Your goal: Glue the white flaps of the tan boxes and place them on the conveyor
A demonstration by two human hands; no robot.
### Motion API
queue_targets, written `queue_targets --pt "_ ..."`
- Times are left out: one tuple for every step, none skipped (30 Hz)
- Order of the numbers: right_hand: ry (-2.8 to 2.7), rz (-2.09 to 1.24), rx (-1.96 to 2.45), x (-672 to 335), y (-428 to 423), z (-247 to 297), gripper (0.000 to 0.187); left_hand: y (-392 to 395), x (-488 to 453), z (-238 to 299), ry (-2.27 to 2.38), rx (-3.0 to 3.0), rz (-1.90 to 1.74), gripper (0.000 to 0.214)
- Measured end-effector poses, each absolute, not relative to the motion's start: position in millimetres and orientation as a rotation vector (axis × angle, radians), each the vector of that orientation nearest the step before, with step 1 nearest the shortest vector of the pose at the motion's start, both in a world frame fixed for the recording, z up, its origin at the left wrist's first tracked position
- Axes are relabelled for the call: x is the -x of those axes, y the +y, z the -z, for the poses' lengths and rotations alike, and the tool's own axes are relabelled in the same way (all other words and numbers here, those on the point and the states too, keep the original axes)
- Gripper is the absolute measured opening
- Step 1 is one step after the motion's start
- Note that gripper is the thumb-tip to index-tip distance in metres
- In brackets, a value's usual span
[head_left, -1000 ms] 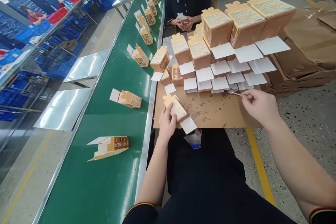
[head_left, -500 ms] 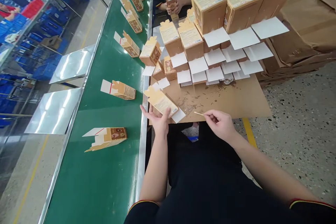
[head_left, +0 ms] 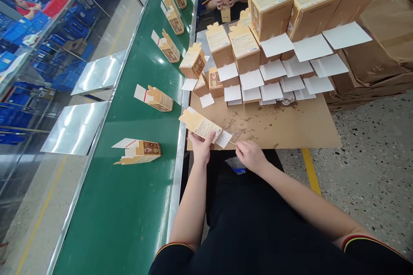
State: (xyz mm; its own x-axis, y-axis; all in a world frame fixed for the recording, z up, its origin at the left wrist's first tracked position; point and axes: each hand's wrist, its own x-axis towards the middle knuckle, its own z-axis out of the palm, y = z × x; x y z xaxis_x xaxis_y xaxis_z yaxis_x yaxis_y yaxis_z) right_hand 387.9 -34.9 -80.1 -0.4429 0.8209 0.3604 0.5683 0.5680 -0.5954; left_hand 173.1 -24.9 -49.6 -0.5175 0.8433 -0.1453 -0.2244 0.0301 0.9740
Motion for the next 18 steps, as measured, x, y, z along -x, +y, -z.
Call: queue_targets --pt "-2.183 -0.533 1.083 -389 -36 79 0.03 -26 -175 51 1.497 -0.709 -1.616 0.095" --pt "-2.182 -0.552 1.064 -390 -37 78 0.03 -27 -177 52 1.52 -0.756 -1.613 0.097" --pt "-2.165 -0.578 1.055 -393 -38 75 0.029 -28 -180 53 1.54 -0.805 -1.605 0.099" --pt "-2.13 -0.608 1.057 -396 -39 73 0.028 -30 -183 53 1.558 -0.854 -1.588 0.099" --pt "-2.079 -0.641 1.073 -401 -41 70 0.027 -32 -186 54 1.579 -0.901 -1.563 0.099" --pt "-2.017 -0.673 1.098 -407 -43 67 0.027 -35 -190 54 1.606 -0.945 -1.531 0.098" --pt "-1.955 -0.7 1.128 -414 -45 65 0.025 -38 -193 53 1.641 -0.988 -1.493 0.096" --pt "-1.901 -0.719 1.159 -421 -47 62 0.024 -41 -196 53 1.684 -1.028 -1.454 0.094" --pt "-1.856 -0.734 1.183 -428 -49 59 0.023 -43 -198 52 1.73 -1.063 -1.417 0.091" --pt "-1.819 -0.746 1.201 -436 -52 57 0.022 -46 -200 51 1.773 -1.093 -1.387 0.088" --pt "-1.788 -0.757 1.216 -442 -55 55 0.022 -48 -201 51 1.808 -1.116 -1.363 0.085" --pt "-1.763 -0.768 1.226 -448 -59 53 0.022 -50 -202 51 1.833 -1.131 -1.346 0.083" --pt "-1.743 -0.781 1.235 -452 -63 51 0.022 -51 -202 51 1.855 -1.141 -1.337 0.081" --pt "-1.727 -0.795 1.241 -455 -67 50 0.022 -52 -203 51 1.874 -1.148 -1.331 0.079" --pt "-1.714 -0.812 1.248 -458 -71 48 0.022 -52 -203 52 1.89 -1.157 -1.325 0.078" --pt "-1.704 -0.829 1.252 -459 -74 48 0.021 -52 -202 52 1.9 -1.168 -1.32 0.077" --pt "-1.696 -0.847 1.254 -458 -77 48 0.021 -52 -203 53 1.904 -1.176 -1.317 0.076" --pt "-1.692 -0.865 1.252 -457 -80 48 0.02 -51 -203 54 1.899 -1.182 -1.317 0.075"
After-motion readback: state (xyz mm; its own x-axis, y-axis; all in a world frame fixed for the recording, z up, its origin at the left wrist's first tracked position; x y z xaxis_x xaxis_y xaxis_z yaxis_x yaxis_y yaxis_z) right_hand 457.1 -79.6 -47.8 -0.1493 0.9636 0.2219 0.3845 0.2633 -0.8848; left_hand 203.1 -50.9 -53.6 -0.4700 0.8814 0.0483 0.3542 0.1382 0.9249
